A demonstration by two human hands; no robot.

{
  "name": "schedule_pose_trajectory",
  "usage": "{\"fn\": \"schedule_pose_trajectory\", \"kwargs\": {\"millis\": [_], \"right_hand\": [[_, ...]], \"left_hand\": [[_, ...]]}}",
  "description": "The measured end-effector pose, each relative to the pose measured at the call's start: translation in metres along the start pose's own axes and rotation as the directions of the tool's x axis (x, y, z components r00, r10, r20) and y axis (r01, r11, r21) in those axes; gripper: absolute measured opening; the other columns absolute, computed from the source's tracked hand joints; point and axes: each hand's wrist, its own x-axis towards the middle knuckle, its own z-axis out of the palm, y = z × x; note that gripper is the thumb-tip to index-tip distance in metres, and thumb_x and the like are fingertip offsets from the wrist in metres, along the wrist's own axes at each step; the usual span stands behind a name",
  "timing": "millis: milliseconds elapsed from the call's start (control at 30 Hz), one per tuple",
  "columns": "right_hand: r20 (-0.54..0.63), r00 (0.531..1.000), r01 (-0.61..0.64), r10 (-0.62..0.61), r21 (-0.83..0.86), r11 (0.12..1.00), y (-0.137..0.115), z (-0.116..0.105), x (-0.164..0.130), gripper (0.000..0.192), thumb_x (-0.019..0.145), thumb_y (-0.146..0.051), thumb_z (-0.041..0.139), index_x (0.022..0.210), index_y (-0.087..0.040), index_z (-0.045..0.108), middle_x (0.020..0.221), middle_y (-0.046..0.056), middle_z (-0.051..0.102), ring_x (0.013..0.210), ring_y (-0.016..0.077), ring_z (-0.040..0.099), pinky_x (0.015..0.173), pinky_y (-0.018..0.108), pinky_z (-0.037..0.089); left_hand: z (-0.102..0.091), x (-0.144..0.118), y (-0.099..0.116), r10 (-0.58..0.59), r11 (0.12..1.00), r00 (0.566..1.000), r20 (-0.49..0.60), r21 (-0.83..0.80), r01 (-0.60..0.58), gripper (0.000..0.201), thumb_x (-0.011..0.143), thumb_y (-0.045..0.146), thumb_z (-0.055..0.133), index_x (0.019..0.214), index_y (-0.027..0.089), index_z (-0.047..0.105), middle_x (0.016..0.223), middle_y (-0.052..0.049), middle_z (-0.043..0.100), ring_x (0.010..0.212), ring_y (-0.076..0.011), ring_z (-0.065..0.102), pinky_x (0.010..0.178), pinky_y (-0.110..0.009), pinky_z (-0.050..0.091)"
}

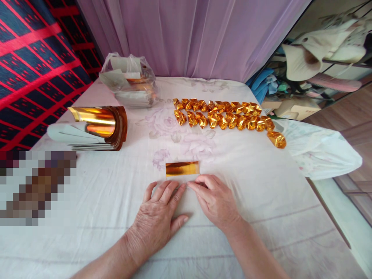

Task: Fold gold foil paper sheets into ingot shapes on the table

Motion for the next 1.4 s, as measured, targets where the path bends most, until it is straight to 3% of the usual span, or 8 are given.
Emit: {"fn": "schedule_pose_trajectory", "kwargs": {"millis": [1400], "right_hand": [[0.022, 1.000, -0.010, 0.010, 0.014, 1.000, 0.0016, 0.0006, -0.0025, 0.032, 0.087, -0.010, 0.054, 0.111, -0.022, 0.071, 0.096, 0.006, 0.066, 0.086, 0.0187, 0.060, 0.077, 0.031, 0.049]], "left_hand": [[0.0028, -0.0015, -0.0012, 0.009, 1.000, 1.000, -0.005, 0.026, -0.009, 0.065, 0.094, 0.057, 0.049, 0.145, 0.015, 0.046, 0.137, -0.014, 0.054, 0.129, -0.0337, 0.045, 0.108, -0.053, 0.030]]}}
